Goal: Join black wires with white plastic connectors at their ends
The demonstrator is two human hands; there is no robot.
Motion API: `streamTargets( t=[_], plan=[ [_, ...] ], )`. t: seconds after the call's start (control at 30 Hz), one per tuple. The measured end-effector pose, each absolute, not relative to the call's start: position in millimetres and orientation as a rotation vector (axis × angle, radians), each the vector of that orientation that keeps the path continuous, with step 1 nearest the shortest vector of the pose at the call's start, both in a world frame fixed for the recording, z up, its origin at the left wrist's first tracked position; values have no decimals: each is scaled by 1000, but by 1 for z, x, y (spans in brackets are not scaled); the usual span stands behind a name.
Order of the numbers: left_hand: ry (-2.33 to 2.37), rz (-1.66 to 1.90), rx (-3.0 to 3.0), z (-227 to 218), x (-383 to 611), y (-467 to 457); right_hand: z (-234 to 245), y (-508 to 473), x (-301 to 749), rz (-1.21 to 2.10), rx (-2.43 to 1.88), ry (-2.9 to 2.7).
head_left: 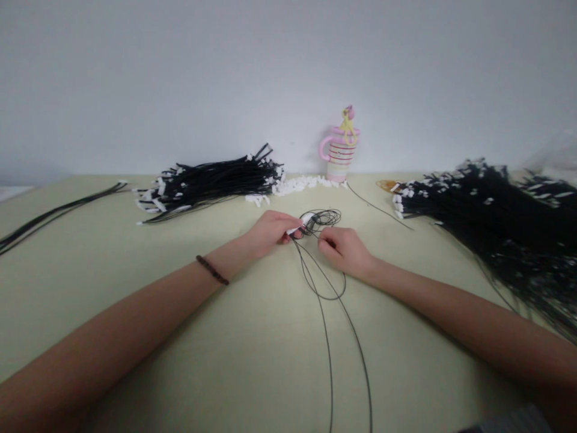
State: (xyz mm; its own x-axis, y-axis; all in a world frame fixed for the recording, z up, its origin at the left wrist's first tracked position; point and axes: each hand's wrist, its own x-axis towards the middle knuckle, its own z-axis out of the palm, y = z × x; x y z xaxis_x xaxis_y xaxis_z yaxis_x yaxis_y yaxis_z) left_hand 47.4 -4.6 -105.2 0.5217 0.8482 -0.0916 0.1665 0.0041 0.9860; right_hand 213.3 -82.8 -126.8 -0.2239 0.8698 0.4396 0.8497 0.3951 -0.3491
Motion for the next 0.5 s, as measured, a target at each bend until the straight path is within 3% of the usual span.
streamTargets(
  t=[0.5],
  plan=[
    [926,777,1633,-115,50,-8,-124,-86,210,0,-1451,-2111]
  ],
)
